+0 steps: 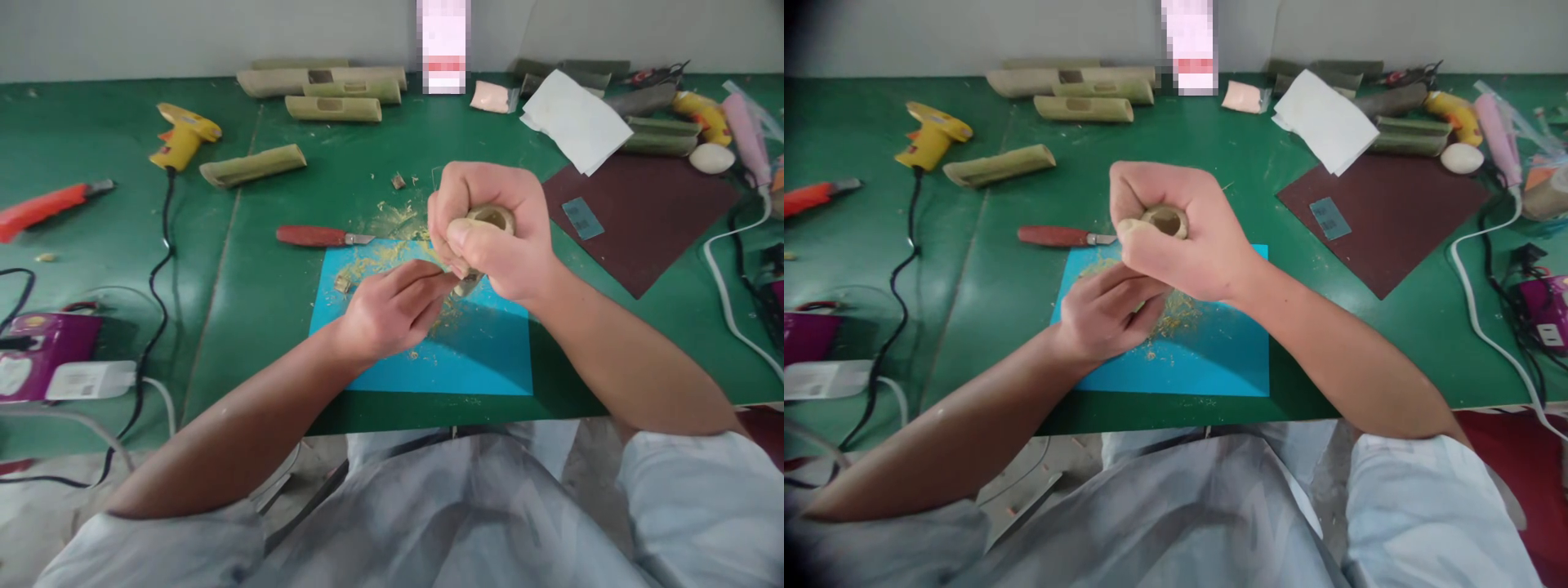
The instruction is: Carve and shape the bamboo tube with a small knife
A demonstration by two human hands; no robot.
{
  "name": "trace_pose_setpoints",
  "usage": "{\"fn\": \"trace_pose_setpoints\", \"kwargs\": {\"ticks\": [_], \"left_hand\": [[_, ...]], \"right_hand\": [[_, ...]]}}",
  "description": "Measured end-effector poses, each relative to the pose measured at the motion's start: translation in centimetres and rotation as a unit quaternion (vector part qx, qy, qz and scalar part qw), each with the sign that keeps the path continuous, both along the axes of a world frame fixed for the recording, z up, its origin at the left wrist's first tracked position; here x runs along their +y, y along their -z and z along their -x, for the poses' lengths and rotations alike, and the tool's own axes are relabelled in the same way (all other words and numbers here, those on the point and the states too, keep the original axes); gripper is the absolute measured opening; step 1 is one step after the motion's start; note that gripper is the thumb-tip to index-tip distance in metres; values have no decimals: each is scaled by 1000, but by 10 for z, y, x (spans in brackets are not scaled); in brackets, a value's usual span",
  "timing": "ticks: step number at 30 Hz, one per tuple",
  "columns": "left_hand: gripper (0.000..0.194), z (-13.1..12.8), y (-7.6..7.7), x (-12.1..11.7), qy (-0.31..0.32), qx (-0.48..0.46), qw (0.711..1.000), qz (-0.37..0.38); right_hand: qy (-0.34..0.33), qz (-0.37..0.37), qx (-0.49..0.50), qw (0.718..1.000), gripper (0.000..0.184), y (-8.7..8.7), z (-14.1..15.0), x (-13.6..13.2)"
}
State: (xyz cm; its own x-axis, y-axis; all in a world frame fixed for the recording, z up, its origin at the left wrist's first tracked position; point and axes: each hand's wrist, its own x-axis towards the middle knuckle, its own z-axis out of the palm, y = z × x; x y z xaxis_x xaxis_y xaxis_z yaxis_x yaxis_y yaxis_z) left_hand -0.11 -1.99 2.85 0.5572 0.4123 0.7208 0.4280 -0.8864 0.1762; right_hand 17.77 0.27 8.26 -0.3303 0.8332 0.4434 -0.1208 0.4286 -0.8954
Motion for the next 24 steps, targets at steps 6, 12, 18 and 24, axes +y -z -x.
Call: {"fn": "trace_pose_setpoints", "kwargs": {"ticks": [6,12,18,24], "left_hand": [[17,-4,2,-2,-10,10,999,42],[23,0,3,-2,-8,35,997,74],[23,0,6,-1,-26,30,996,79],[19,-3,-2,0,-25,-45,994,95]], "right_hand": [[-6,-12,10,1000,24,6,0,4],[6,24,-39,999,20,11,-6,6],[27,63,-74,995,22,9,-10,4],[-12,18,44,999,23,11,-6,7]]}}
